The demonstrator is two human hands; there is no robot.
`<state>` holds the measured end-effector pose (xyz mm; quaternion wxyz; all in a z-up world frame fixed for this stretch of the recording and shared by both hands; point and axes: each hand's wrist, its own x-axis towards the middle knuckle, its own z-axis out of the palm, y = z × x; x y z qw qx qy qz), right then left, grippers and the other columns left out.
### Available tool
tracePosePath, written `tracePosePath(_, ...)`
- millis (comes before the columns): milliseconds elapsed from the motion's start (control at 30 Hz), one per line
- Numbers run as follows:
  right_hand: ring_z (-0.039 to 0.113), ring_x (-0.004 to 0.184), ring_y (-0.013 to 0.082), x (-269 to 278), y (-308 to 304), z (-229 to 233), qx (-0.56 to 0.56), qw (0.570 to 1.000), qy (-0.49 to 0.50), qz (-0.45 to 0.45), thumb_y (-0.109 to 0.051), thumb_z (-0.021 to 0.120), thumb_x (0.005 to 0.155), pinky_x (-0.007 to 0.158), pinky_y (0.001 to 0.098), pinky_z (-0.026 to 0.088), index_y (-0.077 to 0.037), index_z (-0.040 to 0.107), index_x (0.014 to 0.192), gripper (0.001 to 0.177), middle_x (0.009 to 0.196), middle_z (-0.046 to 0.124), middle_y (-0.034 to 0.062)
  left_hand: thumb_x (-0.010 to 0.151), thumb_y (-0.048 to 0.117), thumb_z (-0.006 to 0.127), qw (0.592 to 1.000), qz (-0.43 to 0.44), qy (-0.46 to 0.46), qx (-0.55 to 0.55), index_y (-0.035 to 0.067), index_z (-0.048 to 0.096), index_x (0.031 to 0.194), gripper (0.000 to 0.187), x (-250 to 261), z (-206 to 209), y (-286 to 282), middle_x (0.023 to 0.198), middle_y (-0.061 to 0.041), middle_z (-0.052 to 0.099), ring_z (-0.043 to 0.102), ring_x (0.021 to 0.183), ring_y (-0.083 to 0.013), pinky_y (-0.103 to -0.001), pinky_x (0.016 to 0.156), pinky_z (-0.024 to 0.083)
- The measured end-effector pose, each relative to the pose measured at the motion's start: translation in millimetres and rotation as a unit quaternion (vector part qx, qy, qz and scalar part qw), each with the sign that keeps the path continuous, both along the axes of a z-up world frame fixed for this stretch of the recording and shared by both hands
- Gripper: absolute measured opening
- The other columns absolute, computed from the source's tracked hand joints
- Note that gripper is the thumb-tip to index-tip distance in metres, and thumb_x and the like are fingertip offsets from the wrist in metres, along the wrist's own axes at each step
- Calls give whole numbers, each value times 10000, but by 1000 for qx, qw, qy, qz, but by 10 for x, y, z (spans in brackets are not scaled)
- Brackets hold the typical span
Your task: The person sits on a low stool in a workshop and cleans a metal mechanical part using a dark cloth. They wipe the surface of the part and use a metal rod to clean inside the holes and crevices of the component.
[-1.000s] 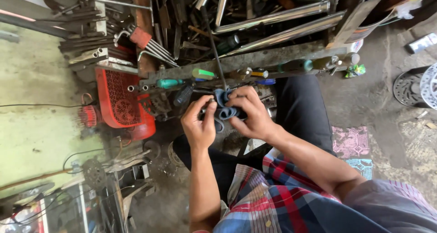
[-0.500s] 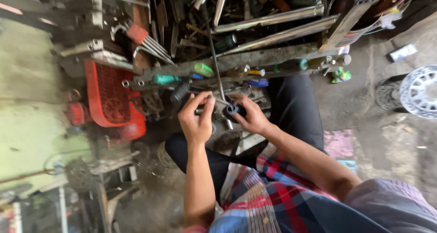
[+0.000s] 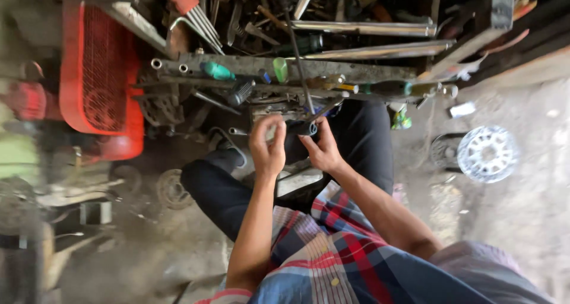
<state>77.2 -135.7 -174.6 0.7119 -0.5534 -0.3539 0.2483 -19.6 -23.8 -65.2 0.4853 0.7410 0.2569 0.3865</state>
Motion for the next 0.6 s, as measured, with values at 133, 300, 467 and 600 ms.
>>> tracePosePath(133,503,1014,81,24,-75,60,-44,996,80,-17,17,650,995,920,254,448,-78,465,1217,304,1095,552,-4,1033,166,666,970,-21,82,-227,23,703,1137,181,-171,-833,37,954,-56,672,587,857,-149,-308,775,474)
tracePosePath(300,509,968,64,47,-198,54,-109,992,70,-9,-4,626,1019,878,229,465,-69,485,1246,275,1067,554,-13,1057,167,585,913,-99,43,-393,44,702,1136,187,-104,-1269,136,944,-10,669,552,798,-113,-287,729,468)
tracePosePath(467,515,977,67,66,-343,147,-102,992,57,-48,-35,616,1050,875,223,461,-50,488,1286,268,1071,553,-14,948,55,662,902,-198,61,-378,81,670,1084,138,22,-1315,91,1000,-8,700,628,897,-124,-284,777,500)
tracePosePath(600,554,988,79,6,-377,163,-93,991,88,-42,-49,622,1046,890,237,492,-55,487,1289,277,1077,588,1,968,115,723,908,-185,119,-356,92,691,1087,126,44,-1223,21,948,-22,708,639,827,-146,-300,718,526)
